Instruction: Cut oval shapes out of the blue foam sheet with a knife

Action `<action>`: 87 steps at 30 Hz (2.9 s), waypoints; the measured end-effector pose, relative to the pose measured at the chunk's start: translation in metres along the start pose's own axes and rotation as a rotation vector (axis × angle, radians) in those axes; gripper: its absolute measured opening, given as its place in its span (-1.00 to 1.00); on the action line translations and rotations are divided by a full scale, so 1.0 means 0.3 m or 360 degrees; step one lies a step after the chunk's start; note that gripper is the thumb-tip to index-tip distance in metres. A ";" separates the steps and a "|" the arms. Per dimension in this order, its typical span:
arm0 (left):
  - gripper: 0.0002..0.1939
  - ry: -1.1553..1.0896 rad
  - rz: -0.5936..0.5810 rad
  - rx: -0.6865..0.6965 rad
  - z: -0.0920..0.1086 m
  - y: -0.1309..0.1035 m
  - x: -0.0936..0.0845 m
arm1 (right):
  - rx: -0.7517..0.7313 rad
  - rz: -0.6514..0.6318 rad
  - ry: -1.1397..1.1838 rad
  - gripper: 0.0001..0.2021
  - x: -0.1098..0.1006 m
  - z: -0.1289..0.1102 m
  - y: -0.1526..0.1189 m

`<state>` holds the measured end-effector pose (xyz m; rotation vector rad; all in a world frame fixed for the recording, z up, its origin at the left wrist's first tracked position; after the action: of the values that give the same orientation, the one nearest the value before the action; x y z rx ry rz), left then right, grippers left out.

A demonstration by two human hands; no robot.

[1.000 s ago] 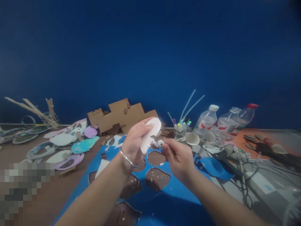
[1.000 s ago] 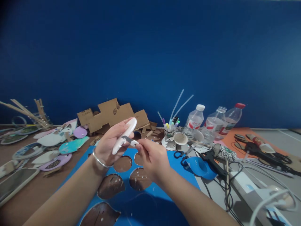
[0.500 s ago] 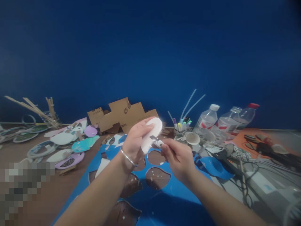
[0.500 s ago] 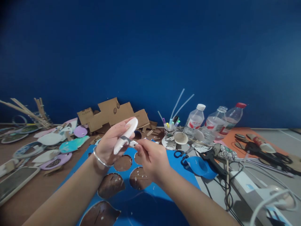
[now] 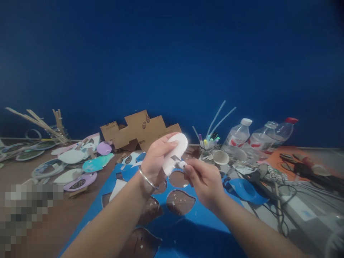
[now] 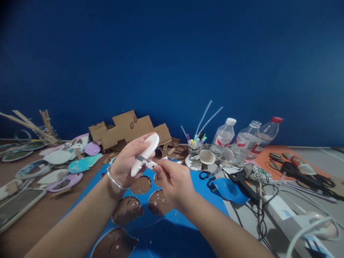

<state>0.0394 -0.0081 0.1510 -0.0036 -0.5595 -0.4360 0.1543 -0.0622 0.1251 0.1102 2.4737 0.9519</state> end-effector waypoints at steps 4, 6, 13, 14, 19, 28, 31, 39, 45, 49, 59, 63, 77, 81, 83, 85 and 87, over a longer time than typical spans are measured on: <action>-0.71 -0.0005 -0.0001 0.0016 0.010 -0.002 -0.001 | -0.0014 0.0001 -0.0029 -0.74 0.003 -0.001 -0.001; -0.72 -0.0011 -0.0009 -0.0001 0.006 -0.003 0.002 | -0.0022 0.0013 -0.0036 -0.75 0.002 -0.001 -0.002; -0.71 -0.0007 -0.0019 -0.0030 -0.008 -0.003 0.007 | -0.0002 0.0006 -0.0038 -0.76 0.003 0.003 -0.007; -0.71 -0.0009 -0.0019 -0.0025 -0.006 -0.003 0.006 | 0.0003 0.0003 -0.0045 -0.75 0.003 0.004 -0.007; -0.72 -0.0024 -0.0016 -0.0001 0.008 -0.002 -0.004 | -0.0061 0.0000 -0.0116 -0.75 0.007 0.000 -0.004; -0.72 -0.0043 -0.0026 0.0019 -0.004 0.001 -0.003 | -0.0076 0.0007 -0.0086 -0.77 0.008 -0.006 -0.007; -0.72 -0.0037 -0.0009 0.0001 0.010 -0.003 -0.008 | -0.0062 -0.0019 -0.0135 -0.74 0.012 -0.009 -0.006; -0.70 -0.0042 -0.0017 -0.0012 -0.003 0.002 -0.001 | -0.0075 -0.0011 -0.0099 -0.78 0.016 -0.009 -0.009; -0.70 -0.0043 0.0009 -0.0014 0.006 0.000 -0.007 | -0.0060 -0.0039 -0.0114 -0.75 0.021 -0.005 -0.009; -0.70 -0.0028 0.0011 -0.0027 0.014 -0.001 -0.007 | -0.0046 -0.0052 -0.0082 -0.76 0.024 -0.003 -0.012; -0.73 -0.0036 -0.0028 0.0022 0.002 0.003 -0.012 | -0.0005 -0.0073 -0.0046 -0.71 0.019 -0.011 -0.010; -0.73 -0.0041 -0.0016 0.0024 0.009 0.002 -0.011 | -0.0019 -0.0072 -0.0058 -0.73 0.022 -0.008 -0.012; -0.70 0.0013 0.0043 -0.0023 0.005 0.005 -0.012 | -0.0032 -0.0063 -0.0065 -0.75 0.029 -0.004 -0.019; -0.70 -0.0020 -0.0015 -0.0012 0.009 0.006 -0.016 | -0.0025 -0.0066 -0.0067 -0.74 0.029 -0.006 -0.018; -0.71 -0.0040 -0.0062 0.0009 0.014 0.006 -0.016 | -0.0025 -0.0071 -0.0066 -0.74 0.029 -0.008 -0.017; -0.74 -0.0066 -0.0098 0.0034 0.021 0.006 -0.014 | -0.0034 -0.0084 -0.0064 -0.73 0.030 -0.009 -0.015; -0.77 -0.0091 -0.0108 0.0049 0.027 0.006 -0.012 | -0.0044 -0.0092 -0.0068 -0.72 0.031 -0.010 -0.014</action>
<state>0.0332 -0.0041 0.1561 0.0325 -0.6242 -0.4942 0.1451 -0.0648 0.1204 0.0490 2.4106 0.9493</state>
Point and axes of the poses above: each hand's wrist, its own y-axis towards the middle knuckle, its own x-axis out of the palm, z = x × y, the point moved 3 cm from there along y, towards the middle knuckle, and after that the axes turned 2 degrees about y, right-handed, at the moved point
